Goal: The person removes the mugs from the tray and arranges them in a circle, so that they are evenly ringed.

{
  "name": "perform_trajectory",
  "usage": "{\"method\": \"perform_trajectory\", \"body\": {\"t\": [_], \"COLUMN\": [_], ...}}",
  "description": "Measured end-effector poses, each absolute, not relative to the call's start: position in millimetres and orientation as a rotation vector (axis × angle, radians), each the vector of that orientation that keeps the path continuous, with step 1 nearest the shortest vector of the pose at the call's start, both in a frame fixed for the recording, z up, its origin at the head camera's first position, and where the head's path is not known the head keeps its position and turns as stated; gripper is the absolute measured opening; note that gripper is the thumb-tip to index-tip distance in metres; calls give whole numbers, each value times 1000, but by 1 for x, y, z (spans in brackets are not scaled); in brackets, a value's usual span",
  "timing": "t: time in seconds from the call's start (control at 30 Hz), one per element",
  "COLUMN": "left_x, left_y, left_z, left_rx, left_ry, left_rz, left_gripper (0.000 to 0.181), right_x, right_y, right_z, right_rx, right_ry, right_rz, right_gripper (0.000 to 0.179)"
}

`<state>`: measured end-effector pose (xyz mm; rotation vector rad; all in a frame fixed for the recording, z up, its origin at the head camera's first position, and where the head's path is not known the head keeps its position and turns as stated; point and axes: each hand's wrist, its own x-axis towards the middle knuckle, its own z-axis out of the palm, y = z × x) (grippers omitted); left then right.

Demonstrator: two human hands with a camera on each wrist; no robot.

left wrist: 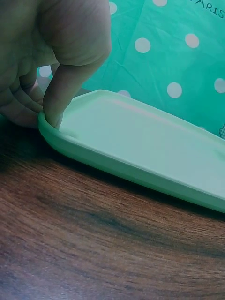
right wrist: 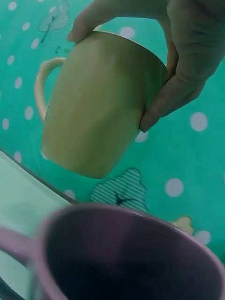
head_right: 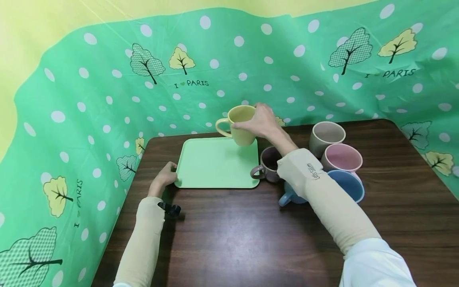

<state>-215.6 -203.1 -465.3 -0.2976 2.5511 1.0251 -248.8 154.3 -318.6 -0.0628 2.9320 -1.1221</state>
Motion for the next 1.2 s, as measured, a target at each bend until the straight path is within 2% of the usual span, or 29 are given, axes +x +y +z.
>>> {"method": "perform_trajectory", "body": {"t": [0.23, 0.5, 0.7, 0.8, 1.0, 1.2], "left_x": [-215, -213, -213, -213, -214, -214], "left_y": [-205, -205, -204, -204, -204, -203], "left_z": [-466, -465, -464, -464, -464, -462], "left_rx": [-301, -296, -290, -287, -289, -285], "left_ry": [2566, 2552, 2554, 2550, 2539, 2546], "left_rz": [1010, 1019, 1022, 1026, 1032, 1026], "left_gripper": [44, 44, 45, 45, 44, 44], "right_x": [-244, -243, -246, -247, -251, -254], "right_y": [181, 208, 224, 230, 241, 247], "right_z": [-323, -331, -339, -342, -349, -355], "right_rx": [-19, 88, 162, 175, 169, 115], "right_ry": [2977, 2907, 2891, 2891, 2925, 2916], "right_rz": [-1061, -1023, -963, -919, -785, -651], "right_gripper": [95, 103, 102, 97, 75, 70]}}
